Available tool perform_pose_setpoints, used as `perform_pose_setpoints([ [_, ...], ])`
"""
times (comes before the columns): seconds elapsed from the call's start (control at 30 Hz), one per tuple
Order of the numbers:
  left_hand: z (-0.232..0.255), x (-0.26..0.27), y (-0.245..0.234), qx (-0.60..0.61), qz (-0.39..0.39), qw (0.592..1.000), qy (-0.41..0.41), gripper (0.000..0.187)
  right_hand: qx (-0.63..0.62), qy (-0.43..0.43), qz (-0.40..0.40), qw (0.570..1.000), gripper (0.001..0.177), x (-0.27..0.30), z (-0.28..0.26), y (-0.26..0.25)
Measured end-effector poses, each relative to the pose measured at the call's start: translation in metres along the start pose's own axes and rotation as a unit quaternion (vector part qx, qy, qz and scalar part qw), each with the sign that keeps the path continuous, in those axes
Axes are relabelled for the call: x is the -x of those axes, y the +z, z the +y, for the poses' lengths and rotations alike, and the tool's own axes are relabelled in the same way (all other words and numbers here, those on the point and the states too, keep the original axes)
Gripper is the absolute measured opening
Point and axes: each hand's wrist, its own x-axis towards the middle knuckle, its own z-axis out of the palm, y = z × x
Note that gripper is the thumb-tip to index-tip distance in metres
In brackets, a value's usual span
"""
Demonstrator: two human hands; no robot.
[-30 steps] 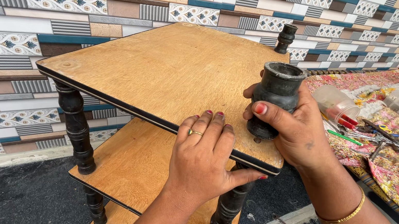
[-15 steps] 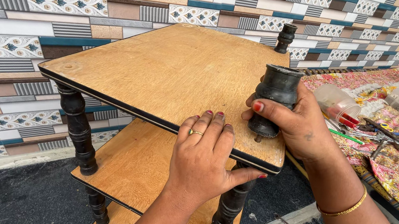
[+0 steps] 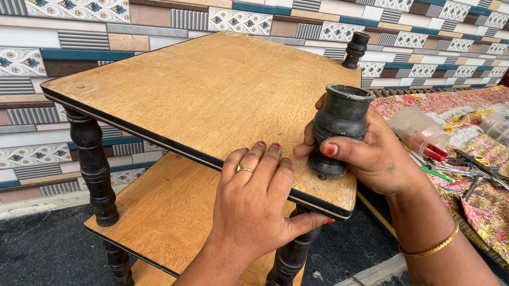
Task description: The person assembles a small wooden table by inserting and screwing black turned legs into pre-drilled holes on the tabletop. They handle each leg individually, aligning and tightening them by hand.
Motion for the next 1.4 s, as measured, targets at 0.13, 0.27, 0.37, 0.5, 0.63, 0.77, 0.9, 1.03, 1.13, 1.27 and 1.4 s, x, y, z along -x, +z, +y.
perform_pose_setpoints([
  [0.13, 0.018, 0.020, 0.007, -0.027, 0.081, 0.996, -0.001, 0.067, 0.029, -0.010, 0.041, 0.999, 0.052, 0.003, -0.001, 0.012],
  [0.27, 0.055, 0.049, 0.012, 0.091, 0.164, 0.981, -0.044, 0.055, 0.049, -0.013, 0.118, 0.992, 0.042, 0.006, 0.004, 0.023],
  [0.37, 0.066, 0.048, 0.026, 0.240, 0.124, 0.943, -0.193, 0.071, 0.061, -0.003, 0.153, 0.986, 0.040, 0.008, 0.005, 0.025],
  [0.5, 0.063, 0.025, 0.042, 0.522, 0.007, 0.777, -0.352, 0.052, 0.089, -0.032, 0.148, 0.984, 0.038, 0.008, 0.004, 0.027],
  [0.63, 0.056, 0.012, 0.046, 0.506, -0.023, 0.795, -0.333, 0.026, 0.108, -0.047, 0.217, 0.969, 0.045, 0.007, 0.004, 0.039],
  [0.77, 0.059, 0.012, 0.048, 0.462, 0.009, 0.834, -0.302, 0.023, 0.175, -0.026, 0.251, 0.952, 0.045, 0.006, 0.001, 0.044],
  [0.9, 0.058, 0.014, 0.049, 0.483, -0.003, 0.820, -0.308, 0.023, 0.165, -0.006, 0.185, 0.969, 0.047, 0.005, -0.005, 0.039],
  [1.03, 0.055, 0.016, 0.051, 0.489, -0.036, 0.808, -0.326, 0.023, 0.091, -0.023, 0.164, 0.982, 0.040, 0.005, -0.001, 0.034],
  [1.13, 0.056, 0.021, 0.056, 0.513, -0.039, 0.789, -0.336, 0.027, 0.062, -0.030, 0.187, 0.980, 0.038, 0.007, 0.003, 0.033],
  [1.27, 0.061, 0.045, 0.053, 0.351, -0.017, 0.870, -0.345, 0.053, 0.011, -0.008, 0.212, 0.977, 0.037, 0.005, 0.005, 0.030],
  [1.4, 0.051, 0.062, 0.030, 0.130, 0.160, 0.968, -0.143, 0.086, -0.006, 0.021, 0.204, 0.979, 0.038, 0.003, 0.004, 0.027],
])
